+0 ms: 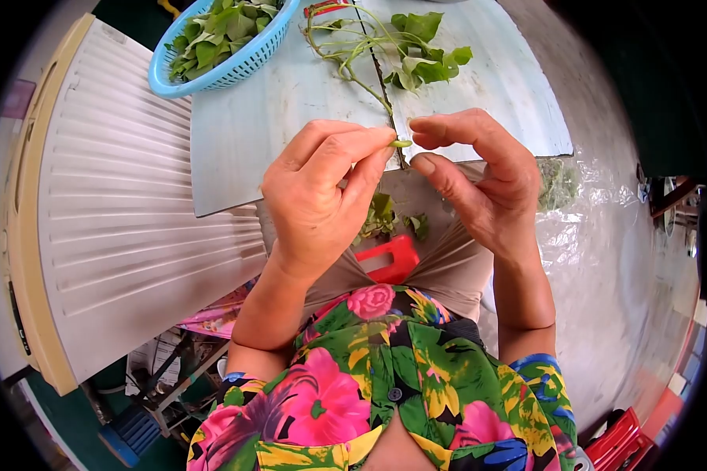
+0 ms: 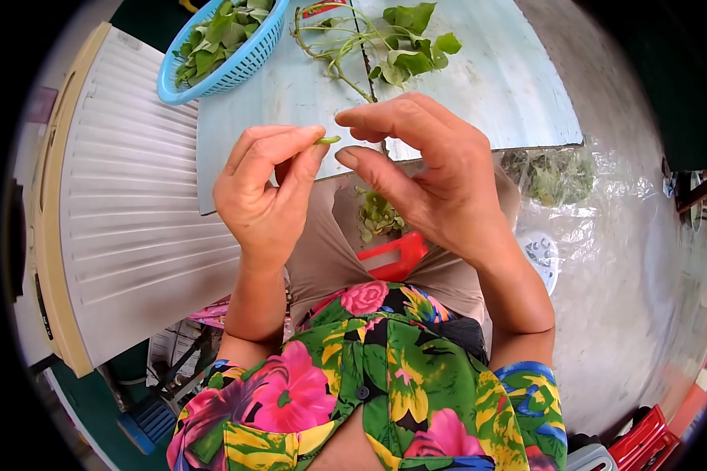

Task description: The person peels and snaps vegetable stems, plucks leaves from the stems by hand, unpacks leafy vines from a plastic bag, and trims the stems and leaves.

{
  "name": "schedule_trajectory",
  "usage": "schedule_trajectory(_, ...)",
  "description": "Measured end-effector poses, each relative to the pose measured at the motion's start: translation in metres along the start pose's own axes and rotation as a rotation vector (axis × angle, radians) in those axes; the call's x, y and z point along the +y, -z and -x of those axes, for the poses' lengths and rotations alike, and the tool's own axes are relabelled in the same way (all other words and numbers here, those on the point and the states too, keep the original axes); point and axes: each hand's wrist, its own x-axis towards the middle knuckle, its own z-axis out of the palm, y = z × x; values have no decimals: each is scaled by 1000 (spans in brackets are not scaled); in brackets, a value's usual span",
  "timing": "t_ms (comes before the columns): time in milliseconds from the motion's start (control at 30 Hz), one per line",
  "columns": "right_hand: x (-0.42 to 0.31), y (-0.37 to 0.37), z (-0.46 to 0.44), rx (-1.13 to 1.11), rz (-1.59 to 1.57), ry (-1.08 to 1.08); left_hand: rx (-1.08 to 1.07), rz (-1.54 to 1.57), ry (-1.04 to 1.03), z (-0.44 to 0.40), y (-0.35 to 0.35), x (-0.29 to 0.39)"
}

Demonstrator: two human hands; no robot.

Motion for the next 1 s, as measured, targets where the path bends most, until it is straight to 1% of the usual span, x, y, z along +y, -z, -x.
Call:
schedule_trajectory(33, 6, -5, -1, 35, 0, 68, -5, 3, 0, 0, -1, 1)
schedule_trajectory(67, 7, -4, -2, 36, 0, 66, -10, 6, 1, 0, -1, 2)
schedule_trajectory(100, 8, -4, -3, 25, 122, 126, -12, 7, 1, 0, 0, 4)
schedule_trajectory(133, 10, -3, -3, 15, 244, 186, -38, 15, 64, -1, 1, 7)
schedule_trajectory(167, 10, -2, -4, 18, 245, 185, -64, 23, 125, -1, 2, 9)
schedule_trajectory(233, 12, 4, -5, 68, 294, 292, -111, 62, 121, 1, 5, 0)
schedule_trajectory(267, 12, 6, -6, 72, 298, 291, -156, 100, 121, 2, 6, -3)
schedule_trajectory(367, 14, 10, -8, 61, 345, 325, -167, 113, 140, 4, 6, 2)
schedule_trajectory(433, 14, 10, -10, 110, 441, 413, -152, 94, 136, 4, 4, 6)
schedule_trajectory(500, 14, 13, -11, 105, 456, 446, -140, 74, 132, 3, 3, 8)
schedule_trajectory(567, 13, 16, -12, 102, 471, 478, -126, 22, 82, 2, 2, 8)
schedule_trajectory(633, 11, 20, -13, 22, 481, 528, -136, 16, 77, 1, 1, 9)
schedule_trajectory(767, 12, 21, -11, 1, 512, 523, -136, 17, 90, 0, 0, 13)
schedule_trajectory(833, 16, 14, -8, 138, 449, 499, -127, 34, 86, -1, -1, 17)
schedule_trajectory(867, 15, 11, -6, 138, 449, 499, -119, 49, 84, 0, -2, 18)
schedule_trajectory(933, 12, 6, 0, 190, 331, 344, -120, 62, 84, 3, -6, 21)
schedule_trajectory(967, 10, 2, 4, 190, 330, 344, -122, 74, 84, 4, -8, 21)
schedule_trajectory(1000, 9, -4, 8, 240, 230, 232, -124, 73, 84, 6, -10, 21)
